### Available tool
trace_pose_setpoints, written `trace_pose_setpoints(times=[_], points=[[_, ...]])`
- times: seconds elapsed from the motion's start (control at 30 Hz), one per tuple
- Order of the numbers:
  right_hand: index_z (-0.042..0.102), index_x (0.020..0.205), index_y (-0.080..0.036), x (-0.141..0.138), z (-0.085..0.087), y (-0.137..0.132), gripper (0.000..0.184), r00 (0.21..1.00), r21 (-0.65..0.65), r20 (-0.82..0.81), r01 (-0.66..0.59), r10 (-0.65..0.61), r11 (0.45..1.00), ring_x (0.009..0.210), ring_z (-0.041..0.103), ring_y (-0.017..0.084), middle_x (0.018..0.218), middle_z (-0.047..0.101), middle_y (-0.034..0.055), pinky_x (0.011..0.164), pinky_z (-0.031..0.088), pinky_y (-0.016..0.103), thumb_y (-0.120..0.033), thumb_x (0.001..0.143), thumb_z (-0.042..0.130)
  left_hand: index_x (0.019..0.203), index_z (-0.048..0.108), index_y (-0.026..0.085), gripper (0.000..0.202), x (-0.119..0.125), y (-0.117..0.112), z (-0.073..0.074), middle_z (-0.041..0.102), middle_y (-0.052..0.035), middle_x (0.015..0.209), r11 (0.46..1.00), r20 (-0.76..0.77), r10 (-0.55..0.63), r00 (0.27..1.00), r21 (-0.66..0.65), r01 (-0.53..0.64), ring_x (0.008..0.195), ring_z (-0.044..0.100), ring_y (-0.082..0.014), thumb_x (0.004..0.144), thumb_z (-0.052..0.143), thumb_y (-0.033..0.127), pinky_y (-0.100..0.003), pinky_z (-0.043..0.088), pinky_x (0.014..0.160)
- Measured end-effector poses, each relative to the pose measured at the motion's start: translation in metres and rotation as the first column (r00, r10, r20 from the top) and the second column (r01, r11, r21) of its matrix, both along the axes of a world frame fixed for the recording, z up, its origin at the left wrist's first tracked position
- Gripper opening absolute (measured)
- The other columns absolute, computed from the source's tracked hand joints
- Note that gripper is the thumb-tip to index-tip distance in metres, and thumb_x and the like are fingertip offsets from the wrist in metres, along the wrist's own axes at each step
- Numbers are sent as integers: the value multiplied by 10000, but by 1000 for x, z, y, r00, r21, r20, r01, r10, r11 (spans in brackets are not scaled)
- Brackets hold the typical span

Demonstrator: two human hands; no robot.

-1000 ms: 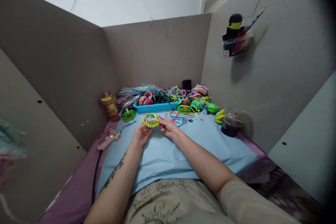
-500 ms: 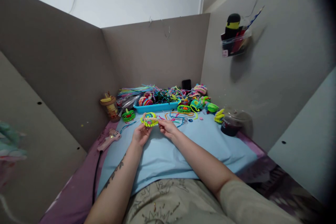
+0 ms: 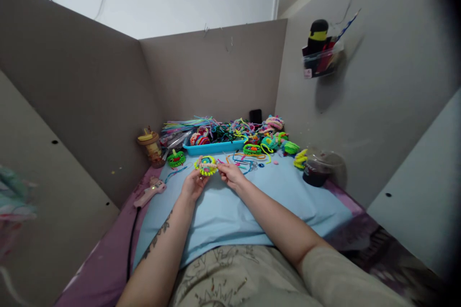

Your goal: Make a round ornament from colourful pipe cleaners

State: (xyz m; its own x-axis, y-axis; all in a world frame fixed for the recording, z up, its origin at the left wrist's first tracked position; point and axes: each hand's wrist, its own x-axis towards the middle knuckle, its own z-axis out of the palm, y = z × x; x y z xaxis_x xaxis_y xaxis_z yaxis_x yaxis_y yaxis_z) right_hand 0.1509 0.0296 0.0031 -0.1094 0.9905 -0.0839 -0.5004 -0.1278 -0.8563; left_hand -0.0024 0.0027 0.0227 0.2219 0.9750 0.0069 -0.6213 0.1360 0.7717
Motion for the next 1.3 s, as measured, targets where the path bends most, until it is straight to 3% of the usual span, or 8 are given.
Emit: trace_pose_setpoints(times=[0.23,0.53,0.7,1.03,1.17,1.3], points=[[531,598,-163,-1,1,0,309,999,21,40,-3,2,1000,385,338,39,421,434,-62,325,183,164,-331,569,789,1383,382,294,701,1,-2,1,636,-51,1166,1000,-46,-13,999,20,14,853,663,-130,748,571,65,-231,551,747],[534,674,-166,-4,5,-4,400,993,49,-90,-67,72,997,410,322,35,482,424,-89,338,159,151,-427,515,793,1307,476,244,598,1,4,-4,689,-46,1011,1000,-4,-1,1000,-31,1,781,667,-131,744,557,61,-216,546,694],[525,668,-171,-4,5,-4,413,992,59,-78,-91,96,994,413,317,38,482,426,-84,346,159,153,-437,506,797,1315,468,239,605,2,2,-2,693,-45,989,1000,-15,-2,1000,-31,1,764,665,-129,744,561,63,-215,544,683],[465,562,-181,-2,-3,4,355,1000,34,10,-4,4,999,389,288,37,415,366,-89,350,145,162,-354,539,774,1346,433,253,641,2,0,-2,671,-50,1071,1000,-78,-29,997,-4,28,832,665,-130,747,582,78,-225,540,745],[546,671,-169,0,3,1,328,1000,-17,-23,3,-3,1000,396,332,36,490,481,-61,338,158,155,-394,584,769,1324,453,250,583,-1,4,-4,690,-41,1000,999,43,15,999,-49,-13,789,665,-125,774,535,75,-234,541,731],[604,792,-163,2,10,-2,361,996,-110,-69,-56,48,992,426,418,43,696,637,26,337,231,152,-522,757,613,1291,477,242,497,-5,6,-5,700,-32,885,994,142,59,988,-97,-46,752,664,-128,820,492,87,-259,544,726]])
